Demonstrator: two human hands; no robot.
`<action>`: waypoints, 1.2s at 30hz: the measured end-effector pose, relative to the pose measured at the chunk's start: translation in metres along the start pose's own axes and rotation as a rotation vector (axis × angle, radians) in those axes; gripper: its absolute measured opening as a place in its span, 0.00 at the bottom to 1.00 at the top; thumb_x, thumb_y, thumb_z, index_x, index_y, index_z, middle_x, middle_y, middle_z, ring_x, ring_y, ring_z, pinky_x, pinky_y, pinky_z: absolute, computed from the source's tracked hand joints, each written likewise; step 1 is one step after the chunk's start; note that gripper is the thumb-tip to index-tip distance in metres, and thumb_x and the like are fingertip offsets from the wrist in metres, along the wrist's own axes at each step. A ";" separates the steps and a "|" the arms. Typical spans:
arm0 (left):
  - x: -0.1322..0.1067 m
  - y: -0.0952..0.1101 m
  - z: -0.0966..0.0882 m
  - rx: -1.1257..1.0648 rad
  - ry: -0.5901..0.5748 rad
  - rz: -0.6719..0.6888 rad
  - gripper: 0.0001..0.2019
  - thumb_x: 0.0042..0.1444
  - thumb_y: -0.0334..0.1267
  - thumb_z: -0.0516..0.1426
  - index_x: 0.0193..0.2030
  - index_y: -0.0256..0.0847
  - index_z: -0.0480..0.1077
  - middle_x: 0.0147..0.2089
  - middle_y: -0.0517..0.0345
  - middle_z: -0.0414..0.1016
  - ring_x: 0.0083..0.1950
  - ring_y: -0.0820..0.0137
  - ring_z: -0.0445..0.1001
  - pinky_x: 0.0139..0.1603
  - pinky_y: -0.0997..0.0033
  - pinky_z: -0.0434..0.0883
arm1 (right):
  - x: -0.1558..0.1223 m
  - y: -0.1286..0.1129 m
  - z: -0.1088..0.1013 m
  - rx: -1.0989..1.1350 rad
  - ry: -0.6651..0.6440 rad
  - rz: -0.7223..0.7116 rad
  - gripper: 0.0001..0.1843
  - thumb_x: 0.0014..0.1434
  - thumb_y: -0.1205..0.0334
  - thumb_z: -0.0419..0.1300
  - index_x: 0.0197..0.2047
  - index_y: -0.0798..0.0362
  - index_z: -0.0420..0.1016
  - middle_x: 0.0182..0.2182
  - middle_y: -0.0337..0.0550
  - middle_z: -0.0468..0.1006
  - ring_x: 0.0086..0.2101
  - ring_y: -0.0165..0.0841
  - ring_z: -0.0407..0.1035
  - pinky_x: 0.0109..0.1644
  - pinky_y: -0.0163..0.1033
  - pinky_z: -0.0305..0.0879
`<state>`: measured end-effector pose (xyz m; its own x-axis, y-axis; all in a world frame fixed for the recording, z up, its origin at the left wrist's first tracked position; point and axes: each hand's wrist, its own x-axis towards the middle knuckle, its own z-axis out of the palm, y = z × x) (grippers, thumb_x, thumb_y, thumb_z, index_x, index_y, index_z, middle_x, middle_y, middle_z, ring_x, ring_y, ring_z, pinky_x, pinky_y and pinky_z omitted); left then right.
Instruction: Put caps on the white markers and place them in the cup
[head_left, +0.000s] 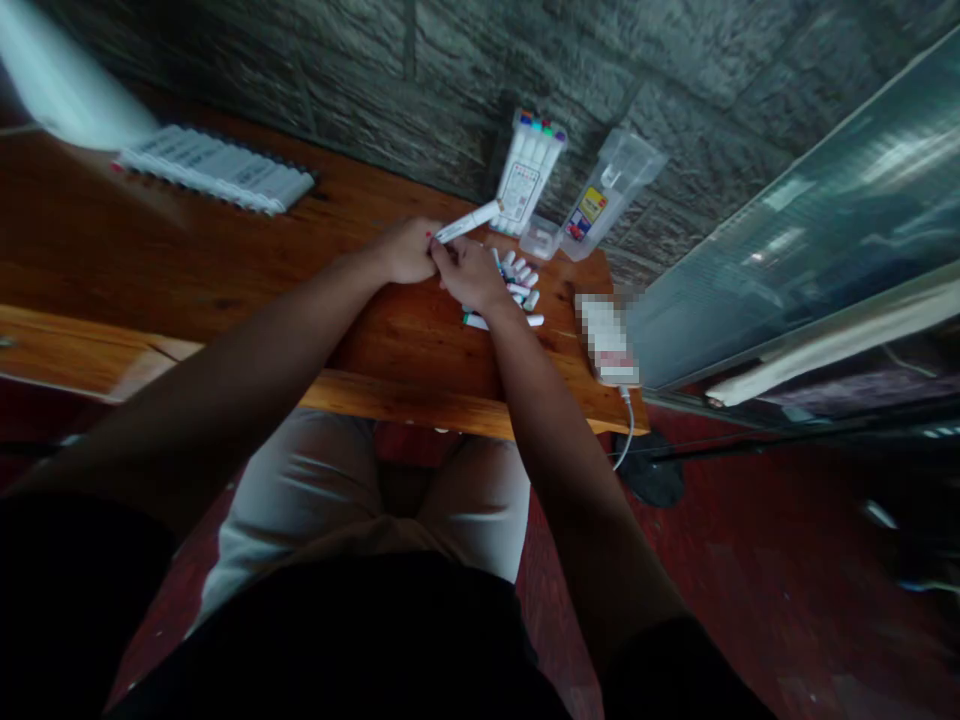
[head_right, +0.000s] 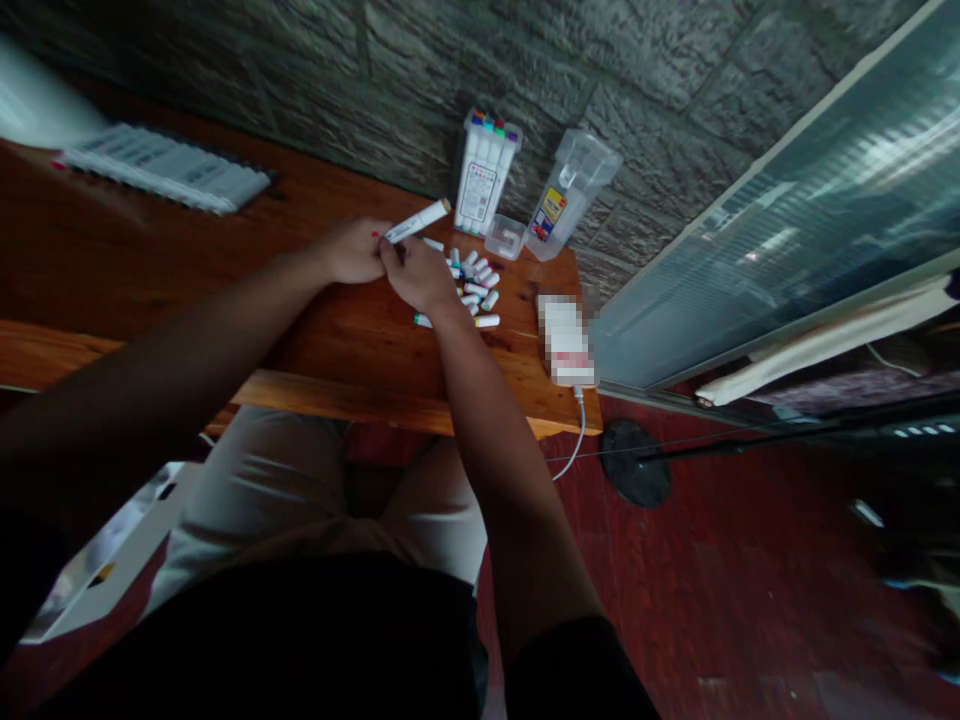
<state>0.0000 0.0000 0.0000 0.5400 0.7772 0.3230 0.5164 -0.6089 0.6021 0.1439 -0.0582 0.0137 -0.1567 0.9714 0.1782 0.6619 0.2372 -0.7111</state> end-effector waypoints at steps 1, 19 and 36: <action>0.000 0.000 0.000 0.000 -0.003 -0.002 0.19 0.67 0.31 0.43 0.33 0.21 0.69 0.34 0.60 0.76 0.55 0.73 0.77 0.60 0.72 0.69 | 0.000 0.000 0.000 -0.002 -0.002 0.001 0.26 0.69 0.38 0.53 0.40 0.54 0.75 0.26 0.40 0.75 0.37 0.33 0.75 0.51 0.40 0.67; -0.002 0.009 0.004 -0.184 0.113 0.027 0.12 0.51 0.21 0.53 0.36 0.34 0.75 0.38 0.53 0.82 0.41 0.66 0.79 0.46 0.70 0.73 | 0.006 0.015 0.007 0.371 0.199 -0.139 0.21 0.61 0.42 0.61 0.36 0.53 0.77 0.28 0.39 0.78 0.28 0.30 0.69 0.34 0.35 0.64; -0.009 0.025 0.001 -0.372 0.033 0.058 0.24 0.66 0.58 0.49 0.28 0.41 0.64 0.25 0.61 0.67 0.29 0.72 0.66 0.34 0.72 0.66 | 0.008 -0.005 -0.013 1.101 0.423 0.201 0.26 0.50 0.36 0.67 0.33 0.53 0.73 0.14 0.26 0.58 0.15 0.22 0.46 0.19 0.32 0.40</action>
<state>0.0088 -0.0221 0.0111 0.5361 0.7518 0.3840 0.2059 -0.5576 0.8042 0.1489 -0.0517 0.0279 0.2679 0.9616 0.0597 -0.3690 0.1596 -0.9156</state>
